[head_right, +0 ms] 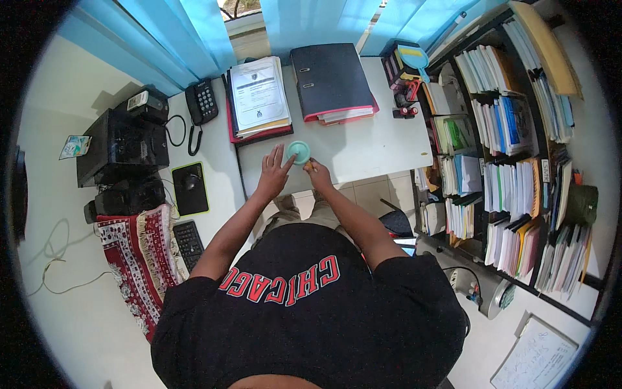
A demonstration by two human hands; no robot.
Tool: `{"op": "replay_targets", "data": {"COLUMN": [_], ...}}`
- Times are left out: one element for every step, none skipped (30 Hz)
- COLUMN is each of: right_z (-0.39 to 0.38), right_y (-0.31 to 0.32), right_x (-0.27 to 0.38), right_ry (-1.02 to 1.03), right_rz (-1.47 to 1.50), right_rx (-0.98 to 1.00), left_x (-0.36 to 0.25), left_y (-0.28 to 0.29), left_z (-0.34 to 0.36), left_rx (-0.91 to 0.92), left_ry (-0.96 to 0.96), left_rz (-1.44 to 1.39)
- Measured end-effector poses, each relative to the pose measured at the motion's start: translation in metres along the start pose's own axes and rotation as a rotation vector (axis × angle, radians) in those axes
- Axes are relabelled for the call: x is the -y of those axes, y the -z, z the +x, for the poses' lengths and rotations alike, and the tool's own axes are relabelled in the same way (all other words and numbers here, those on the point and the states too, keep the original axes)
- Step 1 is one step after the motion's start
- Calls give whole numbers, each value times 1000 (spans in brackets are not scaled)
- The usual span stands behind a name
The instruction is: The person organizes a cluttered office desk by sorting loose papers into a pink folder and a black binder. They then move a computer mouse, a small dustpan, and a roll of tape to different locations on the desk surface.
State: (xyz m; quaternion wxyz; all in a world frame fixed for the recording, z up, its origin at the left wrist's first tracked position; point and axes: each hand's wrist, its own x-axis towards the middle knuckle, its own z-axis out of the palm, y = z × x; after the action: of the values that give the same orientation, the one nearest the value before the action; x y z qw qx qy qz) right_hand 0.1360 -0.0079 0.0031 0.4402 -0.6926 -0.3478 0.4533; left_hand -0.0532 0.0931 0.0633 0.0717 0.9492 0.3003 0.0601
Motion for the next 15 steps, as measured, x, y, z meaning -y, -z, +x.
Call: {"op": "replay_targets", "data": {"right_z": [6, 13, 23, 30, 37, 44, 54, 62, 64, 64, 64, 66, 68, 69, 71], "right_y": [1, 2, 3, 2, 3, 2, 4, 6, 4, 5, 6, 9, 11, 13, 16], "right_x": [0, -1, -5, -14, -23, -37, -46, -55, -53, -45, -37, -35, -32, -29, -28], "right_ry": [-12, -24, -7, 7, 20, -2, -19, -35, -63, -91, -120, -105, -89, -74, -72], "right_rz": [49, 97, 81, 65, 49, 49, 47, 45, 61, 74, 87, 69, 51, 33, 45], "right_rx": [-5, -7, -32, -57, -82, -77, -70, -64, -45, -27, -11, -16, -21, -27, -24], "left_x": [0, 0, 0, -2, -5, -7, -9, -11, -9, -9, -9, -9, -9, -10, -11], "left_y": [-7, -14, -17, -18, -19, -20, -20, -20, -24, -28, -31, -33, -35, -37, -37], "left_z": [7, 13, 23, 29, 35, 40, 48, 55, 57, 58, 59, 62, 65, 66, 70], "left_rx": [2, 5, 19, 35, 52, 47, 36, 26, 24, 22, 20, 28, 35, 43, 48], "left_ry": [1, 5, 28, 50, 73, 84, 96, 107, 114, 119, 123, 119, 115, 110, 111], "left_rz": [13, 26, 14, 0, -13, -48, -80, -113, -90, -69, -49, -26, -3, 20, 19]}}
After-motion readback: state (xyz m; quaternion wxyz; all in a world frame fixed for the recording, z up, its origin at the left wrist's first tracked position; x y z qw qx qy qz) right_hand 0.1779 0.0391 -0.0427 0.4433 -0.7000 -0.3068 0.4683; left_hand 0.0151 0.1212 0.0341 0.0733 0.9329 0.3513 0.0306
